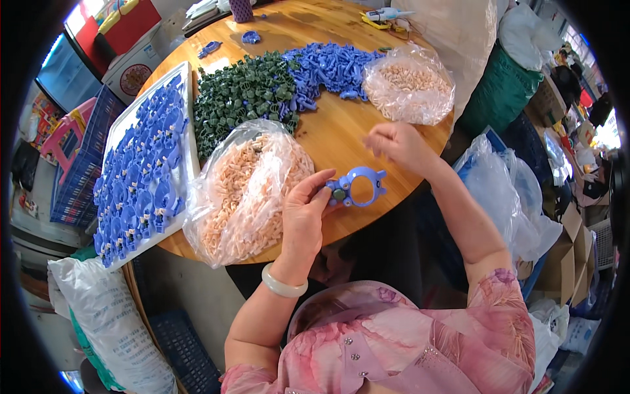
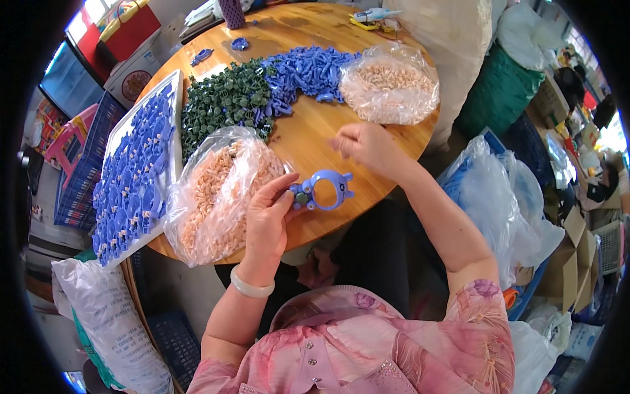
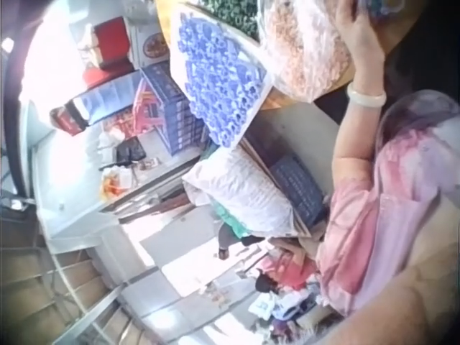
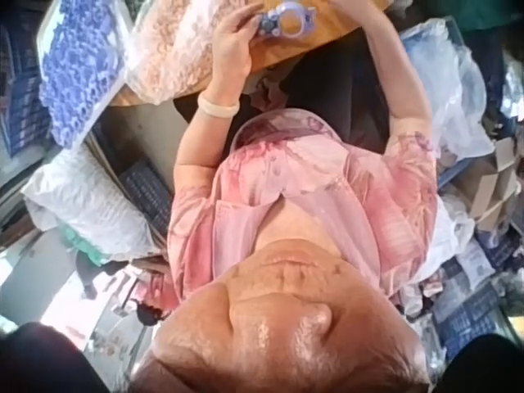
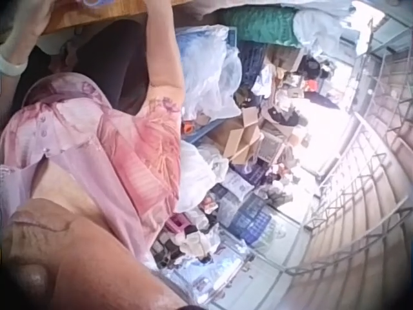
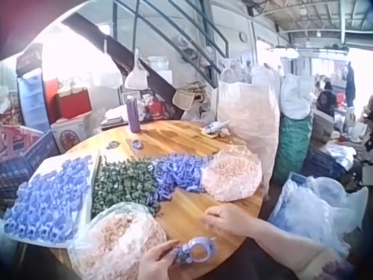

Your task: Assembling small plastic components into toy bases at a workbench.

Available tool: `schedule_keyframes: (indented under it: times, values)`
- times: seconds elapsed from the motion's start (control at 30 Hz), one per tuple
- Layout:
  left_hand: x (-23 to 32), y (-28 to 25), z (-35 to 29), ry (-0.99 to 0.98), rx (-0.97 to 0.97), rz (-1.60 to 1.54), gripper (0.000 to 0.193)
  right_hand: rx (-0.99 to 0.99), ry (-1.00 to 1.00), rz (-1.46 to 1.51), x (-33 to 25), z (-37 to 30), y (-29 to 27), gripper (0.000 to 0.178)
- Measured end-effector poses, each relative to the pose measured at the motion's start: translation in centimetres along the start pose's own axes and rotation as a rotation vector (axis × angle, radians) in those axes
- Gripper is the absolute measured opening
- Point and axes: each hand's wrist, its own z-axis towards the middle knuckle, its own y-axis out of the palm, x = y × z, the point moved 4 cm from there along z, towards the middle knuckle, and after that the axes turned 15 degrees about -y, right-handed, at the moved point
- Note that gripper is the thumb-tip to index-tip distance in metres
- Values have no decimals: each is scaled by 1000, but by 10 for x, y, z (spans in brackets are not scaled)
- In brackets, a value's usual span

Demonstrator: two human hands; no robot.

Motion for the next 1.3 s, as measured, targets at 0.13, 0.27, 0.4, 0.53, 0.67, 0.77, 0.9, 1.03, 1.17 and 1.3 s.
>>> schedule_keyframes:
  times: [0.13, 0.27, 0.4, 0.53, 0.67, 0.77, 0.9, 1.03, 1.17, 1.3]
  values:
    - [1, 2, -2, 18, 13, 26, 25, 256, -303, -459, 16, 47, -21, 18]
    - [1, 2, -1, 7, 27, 28, 24, 172, -375, -819, 45, 90, -18, 19]
    - [2, 3, 1, 20, 20, 31, 24, -8, -313, -881, 49, 101, -4, 17]
    - [4, 4, 0, 53, 31, 30, 24, 7, -236, -714, 31, 82, 8, 18]
    - [6, 2, -3, 15, 23, -15, 24, -89, -206, -531, 11, 57, 20, 22]
    - [7, -2, -13, 27, 43, 19, 23, -62, -191, -449, 1, 41, 14, 22]
    - [10, -11, -33, 11, 80, 22, 23, -37, -439, -404, -2, 32, 4, 17]
    - [9, -16, -43, 14, 87, 16, 23, -166, -597, -298, -2, 26, 11, 21]
    - [9, -17, -46, 7, 104, 11, 23, -255, -531, -323, 2, 23, 10, 18]
    - [8, -17, -50, -16, 70, -27, 24, -259, -366, -383, -2, 10, 5, 12]
